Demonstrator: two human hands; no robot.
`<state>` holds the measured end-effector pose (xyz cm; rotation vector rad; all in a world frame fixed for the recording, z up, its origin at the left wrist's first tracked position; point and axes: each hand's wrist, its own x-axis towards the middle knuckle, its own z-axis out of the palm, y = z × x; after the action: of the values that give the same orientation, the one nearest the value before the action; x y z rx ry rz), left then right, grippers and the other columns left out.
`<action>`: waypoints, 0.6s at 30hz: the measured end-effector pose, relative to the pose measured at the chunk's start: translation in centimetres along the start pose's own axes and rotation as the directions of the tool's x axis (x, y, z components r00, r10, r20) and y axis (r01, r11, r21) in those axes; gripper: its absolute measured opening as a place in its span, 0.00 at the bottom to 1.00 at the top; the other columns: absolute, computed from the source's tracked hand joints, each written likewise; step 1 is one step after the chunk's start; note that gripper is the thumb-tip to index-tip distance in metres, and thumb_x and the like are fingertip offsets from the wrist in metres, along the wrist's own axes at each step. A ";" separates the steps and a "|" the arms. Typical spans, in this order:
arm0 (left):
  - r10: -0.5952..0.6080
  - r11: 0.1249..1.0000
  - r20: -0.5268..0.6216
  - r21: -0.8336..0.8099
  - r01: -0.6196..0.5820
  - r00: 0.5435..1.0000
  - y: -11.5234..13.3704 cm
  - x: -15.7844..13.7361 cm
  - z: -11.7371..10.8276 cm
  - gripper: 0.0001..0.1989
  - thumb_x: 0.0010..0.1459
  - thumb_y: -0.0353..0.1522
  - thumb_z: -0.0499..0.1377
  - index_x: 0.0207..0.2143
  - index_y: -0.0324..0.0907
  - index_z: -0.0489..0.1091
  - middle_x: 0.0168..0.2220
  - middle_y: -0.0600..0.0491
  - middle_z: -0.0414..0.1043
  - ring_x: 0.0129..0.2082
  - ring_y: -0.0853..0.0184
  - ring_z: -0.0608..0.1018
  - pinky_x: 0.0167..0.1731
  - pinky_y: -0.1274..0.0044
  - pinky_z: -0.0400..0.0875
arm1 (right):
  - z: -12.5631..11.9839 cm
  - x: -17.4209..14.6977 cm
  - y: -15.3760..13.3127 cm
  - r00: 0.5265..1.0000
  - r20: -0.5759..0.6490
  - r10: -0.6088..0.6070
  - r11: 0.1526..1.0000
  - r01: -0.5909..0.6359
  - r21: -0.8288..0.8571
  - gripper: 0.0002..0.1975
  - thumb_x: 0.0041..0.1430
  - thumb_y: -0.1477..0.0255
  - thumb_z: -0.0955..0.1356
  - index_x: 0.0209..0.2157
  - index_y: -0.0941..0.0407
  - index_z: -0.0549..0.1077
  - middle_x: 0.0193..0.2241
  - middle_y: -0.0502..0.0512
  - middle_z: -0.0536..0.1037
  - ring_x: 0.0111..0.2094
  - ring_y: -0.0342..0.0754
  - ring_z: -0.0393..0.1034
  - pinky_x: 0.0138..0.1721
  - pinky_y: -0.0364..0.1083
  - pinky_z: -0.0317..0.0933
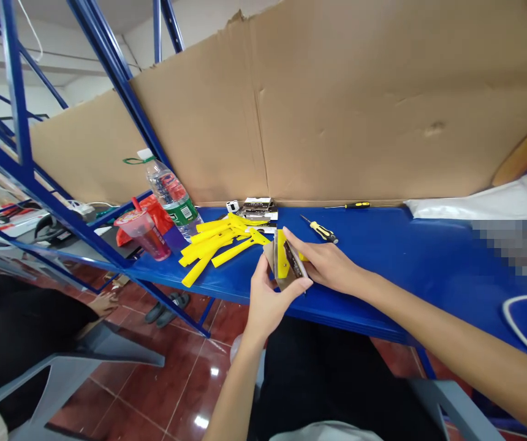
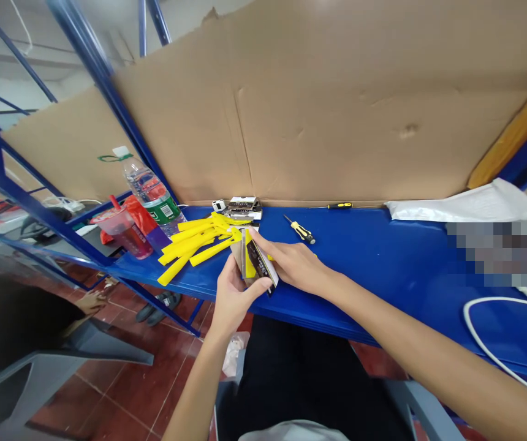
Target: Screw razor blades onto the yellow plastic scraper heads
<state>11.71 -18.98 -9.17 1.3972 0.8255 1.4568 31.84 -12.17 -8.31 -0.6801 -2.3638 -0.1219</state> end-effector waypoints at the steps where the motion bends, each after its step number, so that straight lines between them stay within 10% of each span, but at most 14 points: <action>1: -0.012 1.000 0.012 0.009 0.012 1.000 0.0 0.0 0.0 0.38 0.55 0.39 0.81 0.66 0.47 0.73 0.65 0.44 0.78 0.66 0.48 0.79 0.63 0.64 0.79 | 0.0 0.0 0.1 1.000 0.005 -0.006 1.000 0.006 -0.008 0.47 0.78 0.77 0.62 0.83 0.44 0.27 0.53 0.59 0.86 0.43 0.53 0.85 0.35 0.44 0.74; 12: -0.105 0.989 -0.264 -0.125 0.074 0.959 -2.0 1.9 -2.3 0.25 0.55 0.40 0.80 0.52 0.40 0.82 0.46 0.45 0.88 0.47 0.57 0.88 0.50 0.69 0.83 | -0.2 -0.3 1.4 0.991 0.127 -0.031 0.984 0.052 -0.168 0.29 0.83 0.69 0.60 0.80 0.45 0.60 0.42 0.54 0.78 0.27 0.43 0.67 0.27 0.41 0.62; 18: 0.071 0.997 -0.324 0.046 -0.060 0.943 -1.9 2.6 -4.4 0.20 0.60 0.43 0.76 0.48 0.40 0.82 0.46 0.43 0.88 0.48 0.56 0.89 0.55 0.65 0.83 | -0.9 -0.2 1.8 0.988 0.153 0.022 0.976 0.012 -0.219 0.26 0.84 0.62 0.60 0.77 0.44 0.67 0.46 0.55 0.80 0.31 0.44 0.70 0.29 0.43 0.62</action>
<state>7.85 -15.32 -10.50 1.2359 1.0231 1.7619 33.37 -10.96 -7.90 -0.8268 -2.5211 -0.3443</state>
